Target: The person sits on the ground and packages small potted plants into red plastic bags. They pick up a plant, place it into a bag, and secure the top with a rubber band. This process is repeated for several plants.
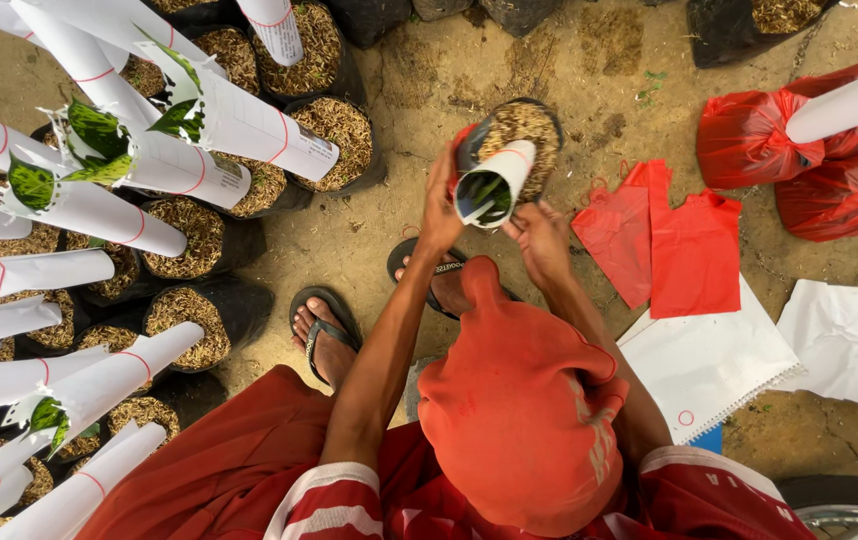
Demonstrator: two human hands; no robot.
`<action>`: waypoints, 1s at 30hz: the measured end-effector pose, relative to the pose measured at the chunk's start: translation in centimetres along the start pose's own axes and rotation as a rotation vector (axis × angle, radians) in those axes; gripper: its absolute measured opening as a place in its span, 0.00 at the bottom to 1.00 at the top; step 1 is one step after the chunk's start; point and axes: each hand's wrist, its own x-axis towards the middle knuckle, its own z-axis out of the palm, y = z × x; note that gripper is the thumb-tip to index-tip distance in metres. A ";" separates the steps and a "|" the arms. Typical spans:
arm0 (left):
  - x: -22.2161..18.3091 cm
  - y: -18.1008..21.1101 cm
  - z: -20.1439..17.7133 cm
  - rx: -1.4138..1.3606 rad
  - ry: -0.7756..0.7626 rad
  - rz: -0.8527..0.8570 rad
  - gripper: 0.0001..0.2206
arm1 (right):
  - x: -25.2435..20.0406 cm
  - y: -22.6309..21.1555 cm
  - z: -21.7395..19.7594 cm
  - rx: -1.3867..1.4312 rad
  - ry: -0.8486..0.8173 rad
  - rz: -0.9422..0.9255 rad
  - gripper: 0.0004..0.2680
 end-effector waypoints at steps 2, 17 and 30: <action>-0.1 -1.4 -0.4 -0.064 0.039 -0.126 0.39 | -0.7 0.2 1.3 -0.097 0.005 0.080 0.05; 0.0 -8.1 -1.4 0.036 0.232 -0.131 0.12 | 11.8 -1.0 -5.0 -1.259 -0.012 -0.314 0.04; 1.8 -8.7 -1.7 0.210 0.141 -0.021 0.10 | 7.3 -6.1 -2.7 -0.340 -0.066 0.136 0.03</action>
